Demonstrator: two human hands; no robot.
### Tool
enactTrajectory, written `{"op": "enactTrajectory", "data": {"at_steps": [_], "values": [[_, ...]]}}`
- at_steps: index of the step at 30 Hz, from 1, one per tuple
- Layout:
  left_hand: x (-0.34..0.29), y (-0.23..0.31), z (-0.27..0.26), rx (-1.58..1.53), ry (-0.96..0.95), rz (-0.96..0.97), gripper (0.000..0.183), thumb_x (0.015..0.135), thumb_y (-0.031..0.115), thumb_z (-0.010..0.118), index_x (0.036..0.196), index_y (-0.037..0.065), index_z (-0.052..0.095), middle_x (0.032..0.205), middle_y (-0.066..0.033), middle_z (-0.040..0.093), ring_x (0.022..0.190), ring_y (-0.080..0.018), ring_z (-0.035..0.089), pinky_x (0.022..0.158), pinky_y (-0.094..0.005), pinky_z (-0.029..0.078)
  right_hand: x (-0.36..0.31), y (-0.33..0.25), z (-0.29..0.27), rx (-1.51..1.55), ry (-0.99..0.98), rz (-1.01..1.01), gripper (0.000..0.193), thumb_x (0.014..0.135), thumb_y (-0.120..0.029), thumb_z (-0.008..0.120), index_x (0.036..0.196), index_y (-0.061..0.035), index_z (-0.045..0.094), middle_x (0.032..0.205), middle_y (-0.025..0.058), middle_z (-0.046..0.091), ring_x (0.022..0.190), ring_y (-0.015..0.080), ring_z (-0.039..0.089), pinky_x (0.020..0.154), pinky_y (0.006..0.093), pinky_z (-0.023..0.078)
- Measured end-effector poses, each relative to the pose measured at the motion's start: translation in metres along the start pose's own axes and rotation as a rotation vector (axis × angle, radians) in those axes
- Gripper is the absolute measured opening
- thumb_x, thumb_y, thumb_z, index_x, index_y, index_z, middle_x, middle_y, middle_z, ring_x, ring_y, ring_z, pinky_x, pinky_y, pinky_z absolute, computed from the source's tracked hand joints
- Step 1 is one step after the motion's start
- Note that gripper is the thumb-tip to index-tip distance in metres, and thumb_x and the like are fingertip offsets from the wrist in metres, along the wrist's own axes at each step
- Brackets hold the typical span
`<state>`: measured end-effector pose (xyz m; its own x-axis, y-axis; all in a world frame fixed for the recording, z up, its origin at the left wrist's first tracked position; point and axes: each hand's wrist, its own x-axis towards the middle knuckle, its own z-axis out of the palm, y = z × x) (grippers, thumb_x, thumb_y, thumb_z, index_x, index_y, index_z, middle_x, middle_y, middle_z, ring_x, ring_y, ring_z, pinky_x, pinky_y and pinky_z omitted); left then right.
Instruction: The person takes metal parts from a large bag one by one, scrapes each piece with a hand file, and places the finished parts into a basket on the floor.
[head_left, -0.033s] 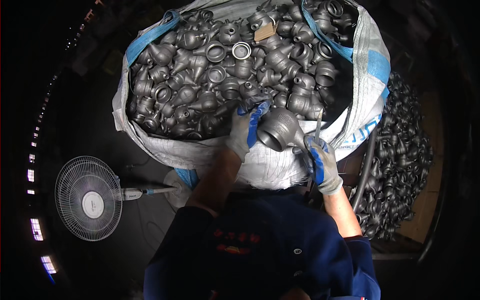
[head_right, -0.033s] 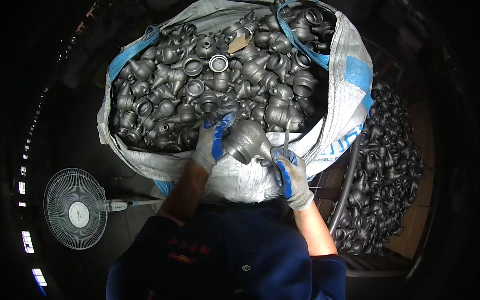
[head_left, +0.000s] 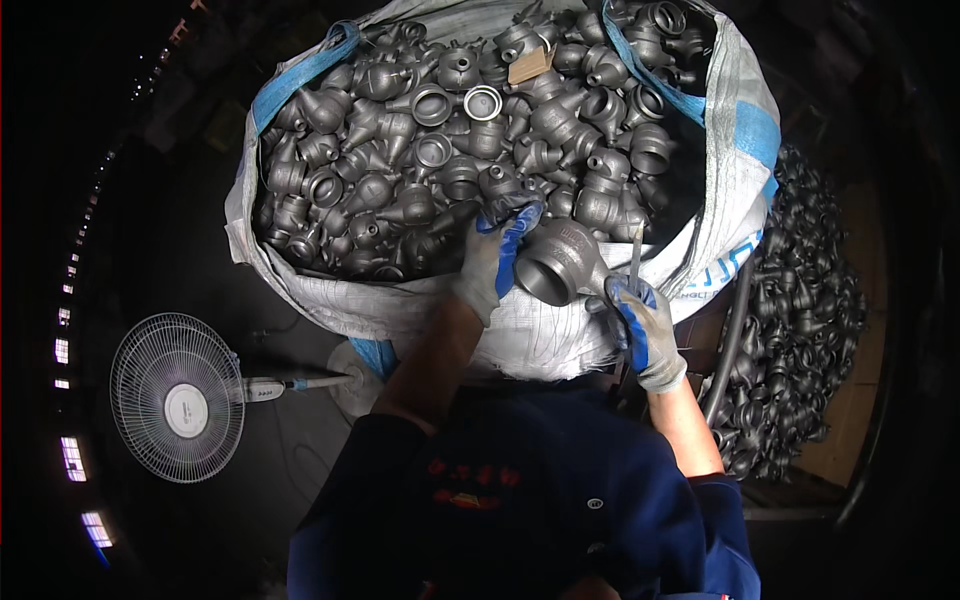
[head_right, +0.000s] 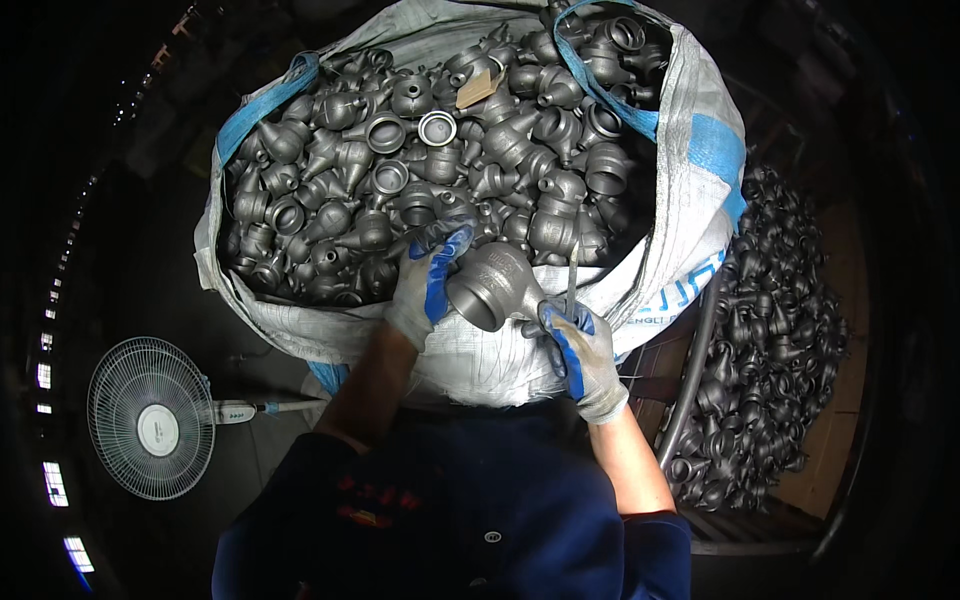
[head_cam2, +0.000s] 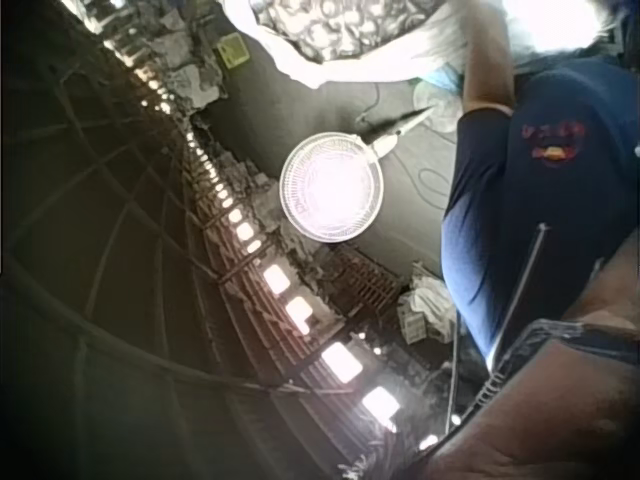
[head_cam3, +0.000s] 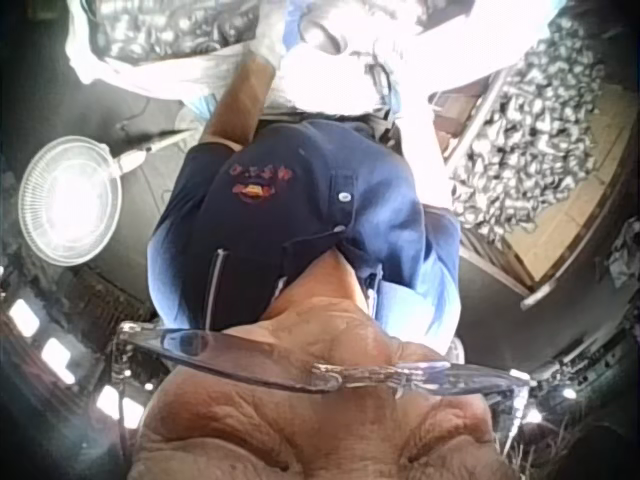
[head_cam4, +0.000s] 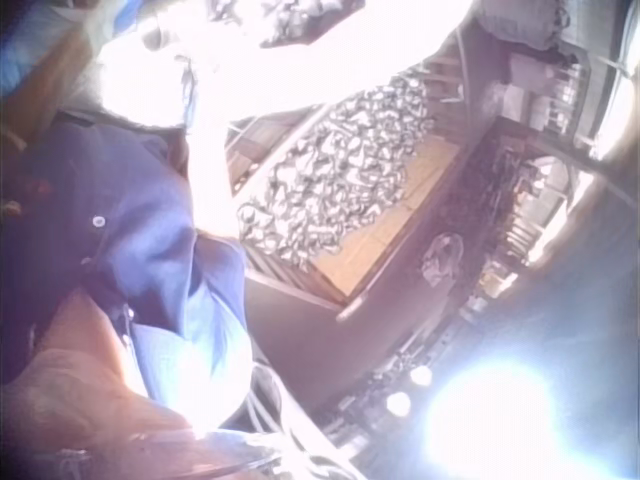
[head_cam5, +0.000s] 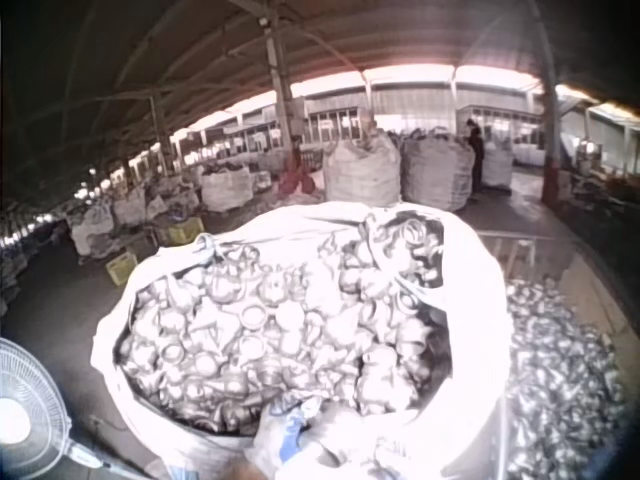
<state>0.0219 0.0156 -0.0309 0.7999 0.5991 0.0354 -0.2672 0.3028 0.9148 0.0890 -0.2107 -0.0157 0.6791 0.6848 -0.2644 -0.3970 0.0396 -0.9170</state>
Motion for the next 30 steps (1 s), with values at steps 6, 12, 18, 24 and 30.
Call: {"op": "enactTrajectory", "data": {"at_steps": [6, 12, 18, 24, 30], "values": [[-0.010, -0.016, 0.023, 0.055, -0.139, -0.022, 0.031, 0.097, 0.019, 0.061, 0.120, -0.002, 0.062, 0.105, -0.0068, 0.068, 0.095, -0.0134, 0.065, 0.086, -0.0264, 0.052, -0.030, -0.007, -0.030, 0.136, -0.033, 0.073, 0.038, 0.091, -0.021, 0.067, 0.118, 0.0049, 0.059, 0.074, 0.0044, 0.064, 0.043, 0.0014, 0.039, 0.039, 0.0169, 0.028], [-0.005, -0.012, 0.021, -0.010, -0.329, -0.211, 0.038, 0.099, 0.027, 0.058, 0.126, 0.000, 0.057, 0.086, -0.0076, 0.068, 0.071, -0.0122, 0.065, 0.065, -0.0247, 0.052, -0.097, 0.025, -0.143, 0.632, -0.086, -0.157, 0.038, 0.092, -0.027, 0.064, 0.112, 0.0038, 0.056, 0.081, 0.0075, 0.062, 0.041, 0.0052, 0.038, 0.036, 0.0187, 0.032], [0.050, -0.038, -0.051, 0.098, 0.185, -0.219, 0.026, 0.092, 0.016, 0.066, 0.115, 0.005, 0.066, 0.094, -0.0066, 0.070, 0.075, -0.0128, 0.066, 0.063, -0.0250, 0.053, -0.180, 0.077, -0.277, 0.712, 0.584, -0.117, 0.037, 0.103, -0.031, 0.040, 0.127, -0.0076, 0.055, 0.084, 0.0061, 0.066, 0.037, 0.0064, 0.032, 0.034, 0.0193, 0.029], [0.077, -0.079, -0.069, 0.494, 0.228, -0.293, 0.025, 0.090, 0.011, 0.067, 0.114, 0.007, 0.066, 0.093, -0.0069, 0.070, 0.076, -0.0110, 0.063, 0.065, -0.0260, 0.052, -0.176, 0.151, -0.415, 0.667, 0.849, 0.084, 0.037, 0.098, -0.042, 0.047, 0.123, -0.0180, 0.062, 0.091, 0.0062, 0.067, 0.053, 0.0136, 0.048, 0.051, 0.0313, 0.045], [0.109, -0.099, -0.054, 1.250, -0.136, 0.101, 0.046, 0.083, 0.021, 0.070, 0.127, 0.009, 0.059, 0.116, -0.0110, 0.067, 0.108, -0.0268, 0.062, 0.094, -0.0370, 0.049, -0.133, 0.144, -0.397, 0.641, 0.953, -0.030, 0.045, 0.099, -0.041, 0.043, 0.133, -0.0130, 0.057, 0.123, 0.0064, 0.063, 0.103, 0.0219, 0.061, 0.089, 0.0380, 0.052]]}}
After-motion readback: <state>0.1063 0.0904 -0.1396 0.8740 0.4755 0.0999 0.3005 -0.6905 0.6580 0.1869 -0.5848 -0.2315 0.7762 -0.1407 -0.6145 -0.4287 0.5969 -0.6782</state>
